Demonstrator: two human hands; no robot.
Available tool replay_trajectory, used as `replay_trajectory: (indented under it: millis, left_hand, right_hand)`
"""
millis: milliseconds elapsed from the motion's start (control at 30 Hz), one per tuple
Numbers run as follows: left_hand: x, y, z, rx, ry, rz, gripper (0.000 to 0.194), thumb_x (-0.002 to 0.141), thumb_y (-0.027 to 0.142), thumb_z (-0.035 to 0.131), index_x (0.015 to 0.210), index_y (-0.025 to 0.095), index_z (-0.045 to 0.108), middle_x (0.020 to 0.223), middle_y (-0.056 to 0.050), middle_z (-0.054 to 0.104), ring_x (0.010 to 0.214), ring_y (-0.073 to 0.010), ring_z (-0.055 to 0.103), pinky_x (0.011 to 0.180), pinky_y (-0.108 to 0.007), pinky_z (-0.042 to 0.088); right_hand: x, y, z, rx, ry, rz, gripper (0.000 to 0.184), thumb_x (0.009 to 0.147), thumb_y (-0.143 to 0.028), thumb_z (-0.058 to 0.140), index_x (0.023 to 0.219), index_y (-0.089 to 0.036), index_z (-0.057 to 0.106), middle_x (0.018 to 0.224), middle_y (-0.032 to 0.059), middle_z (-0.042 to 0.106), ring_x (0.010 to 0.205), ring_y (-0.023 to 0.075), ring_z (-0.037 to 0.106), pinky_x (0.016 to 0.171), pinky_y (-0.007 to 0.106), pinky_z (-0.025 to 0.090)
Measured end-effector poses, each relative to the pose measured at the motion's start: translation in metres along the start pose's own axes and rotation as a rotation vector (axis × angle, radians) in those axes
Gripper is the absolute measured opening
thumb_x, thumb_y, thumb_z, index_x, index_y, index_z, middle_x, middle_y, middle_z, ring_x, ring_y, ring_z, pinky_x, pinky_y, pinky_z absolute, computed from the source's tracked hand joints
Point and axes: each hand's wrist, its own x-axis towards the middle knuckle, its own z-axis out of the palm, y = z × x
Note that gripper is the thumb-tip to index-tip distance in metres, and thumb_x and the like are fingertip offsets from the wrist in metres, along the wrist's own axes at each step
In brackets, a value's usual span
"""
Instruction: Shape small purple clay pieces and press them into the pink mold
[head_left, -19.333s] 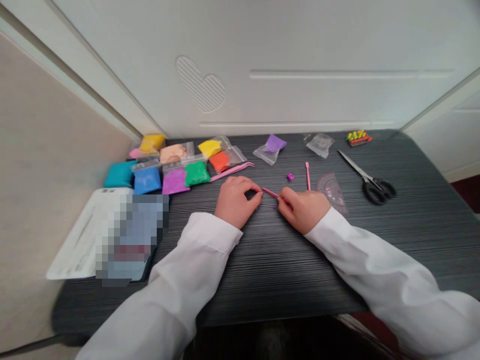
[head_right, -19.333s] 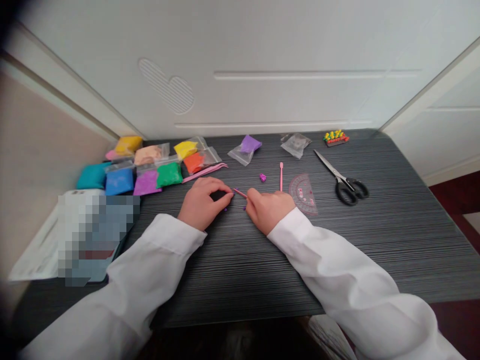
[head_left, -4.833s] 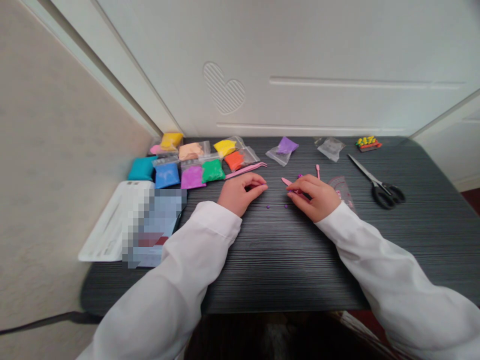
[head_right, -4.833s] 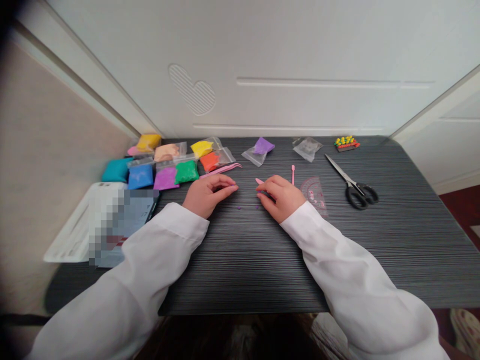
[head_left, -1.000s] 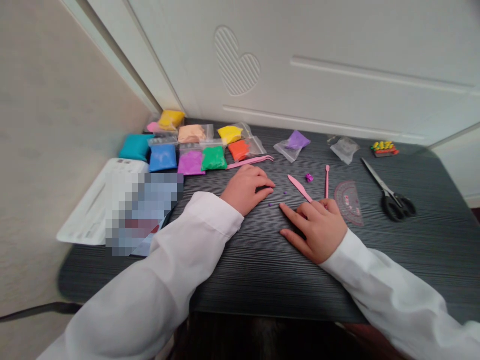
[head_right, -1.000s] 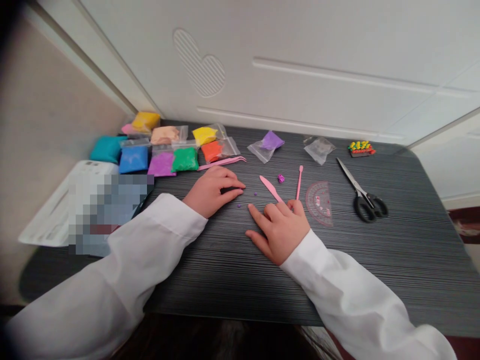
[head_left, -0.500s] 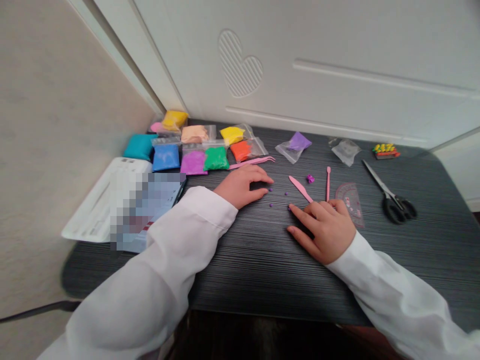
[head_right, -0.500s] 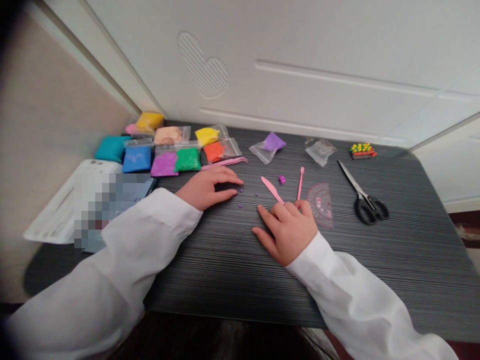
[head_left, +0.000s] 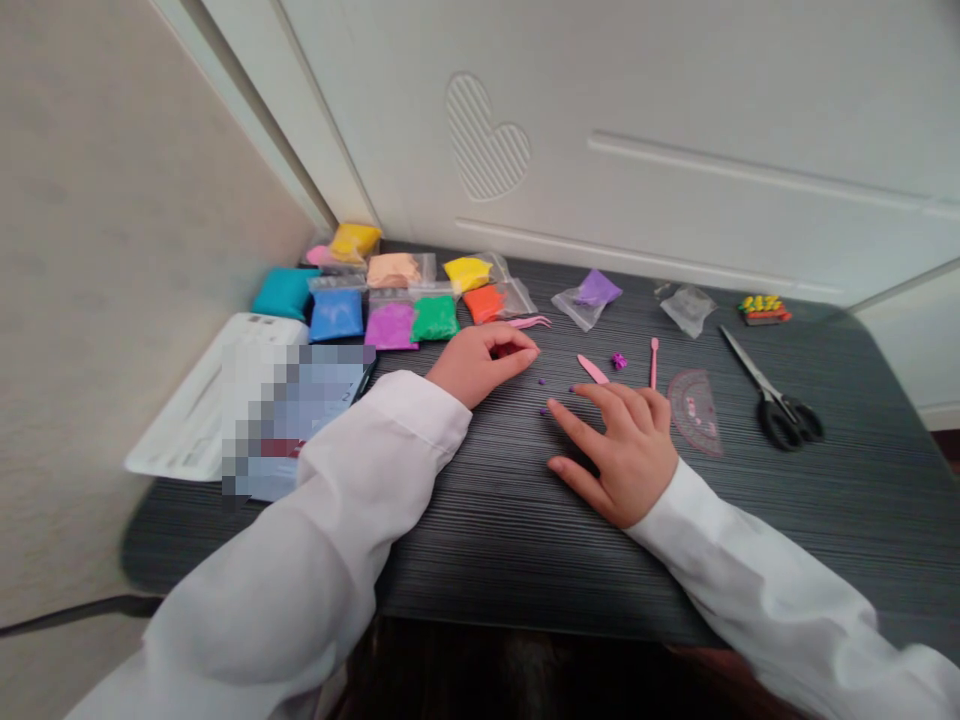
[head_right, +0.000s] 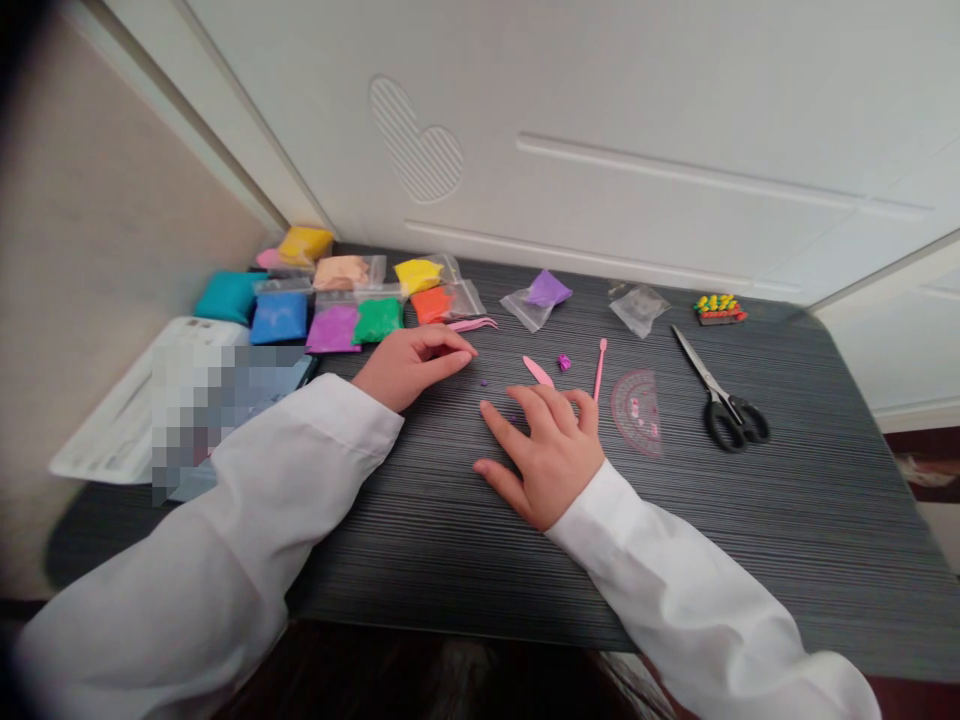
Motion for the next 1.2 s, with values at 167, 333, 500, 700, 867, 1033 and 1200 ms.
replay_trajectory:
  millis: [167, 333, 500, 700, 867, 1033, 1200]
  left_hand:
    - [0.000, 0.000, 0.001, -0.038, 0.002, 0.000, 0.024, 0.074, 0.032, 0.049, 0.081, 0.012, 0.061, 0.079, -0.004, 0.062, 0.071, -0.0135, 0.055, 0.065, -0.025, 0.043]
    - [0.000, 0.000, 0.001, -0.030, -0.007, 0.021, 0.022, 0.074, 0.031, 0.049, 0.080, 0.013, 0.061, 0.079, -0.003, 0.062, 0.070, -0.0127, 0.055, 0.065, -0.024, 0.042]
    - [0.000, 0.000, 0.001, -0.013, 0.010, 0.013, 0.022, 0.073, 0.030, 0.049, 0.079, 0.014, 0.062, 0.077, -0.003, 0.062, 0.066, -0.0115, 0.053, 0.061, -0.023, 0.042]
    - [0.000, -0.001, 0.000, -0.029, 0.004, 0.017, 0.020, 0.074, 0.028, 0.048, 0.079, 0.014, 0.061, 0.078, -0.003, 0.061, 0.068, -0.0120, 0.054, 0.063, -0.024, 0.042]
    - [-0.001, -0.002, -0.001, -0.028, -0.005, 0.026, 0.020, 0.075, 0.029, 0.047, 0.081, 0.015, 0.061, 0.079, -0.003, 0.061, 0.070, -0.0132, 0.055, 0.065, -0.026, 0.043]
    - [-0.001, -0.003, -0.002, -0.002, -0.007, 0.015, 0.020, 0.075, 0.029, 0.047, 0.082, 0.016, 0.061, 0.079, -0.003, 0.061, 0.070, -0.0140, 0.055, 0.064, -0.027, 0.044]
    - [-0.001, -0.001, -0.003, 0.006, -0.013, 0.021, 0.020, 0.076, 0.028, 0.046, 0.081, 0.016, 0.061, 0.080, -0.003, 0.061, 0.070, -0.0140, 0.055, 0.064, -0.027, 0.043]
  right_hand:
    - [0.006, -0.009, 0.004, -0.014, -0.038, -0.001, 0.050, 0.077, -0.052, 0.036, 0.117, -0.024, 0.046, 0.131, 0.0103, 0.032, 0.119, 0.0274, 0.021, 0.094, 0.048, 0.010]
    - [0.005, -0.011, 0.004, 0.003, -0.057, -0.022, 0.047, 0.077, -0.053, 0.035, 0.115, -0.028, 0.047, 0.132, 0.0080, 0.031, 0.121, 0.0260, 0.021, 0.095, 0.048, 0.009]
    - [0.006, -0.011, 0.005, -0.010, -0.060, 0.011, 0.051, 0.077, -0.053, 0.035, 0.118, -0.024, 0.045, 0.133, 0.0093, 0.029, 0.122, 0.0261, 0.019, 0.096, 0.048, 0.008]
    - [0.007, -0.015, 0.004, 0.024, -0.061, -0.026, 0.046, 0.077, -0.052, 0.037, 0.116, -0.031, 0.046, 0.133, 0.0083, 0.030, 0.120, 0.0262, 0.022, 0.095, 0.048, 0.010]
    - [0.007, 0.002, 0.000, -0.014, 0.009, 0.025, 0.047, 0.077, -0.048, 0.040, 0.119, -0.029, 0.042, 0.133, 0.0095, 0.027, 0.120, 0.0273, 0.023, 0.093, 0.048, 0.013]
    - [0.003, 0.022, 0.000, -0.096, 0.052, 0.139, 0.045, 0.077, -0.045, 0.040, 0.116, -0.025, 0.046, 0.132, 0.0111, 0.029, 0.118, 0.0289, 0.024, 0.092, 0.050, 0.014]
    - [0.004, 0.018, 0.004, -0.075, -0.003, 0.123, 0.046, 0.077, -0.049, 0.037, 0.117, -0.026, 0.045, 0.133, 0.0097, 0.028, 0.120, 0.0282, 0.022, 0.092, 0.051, 0.011]
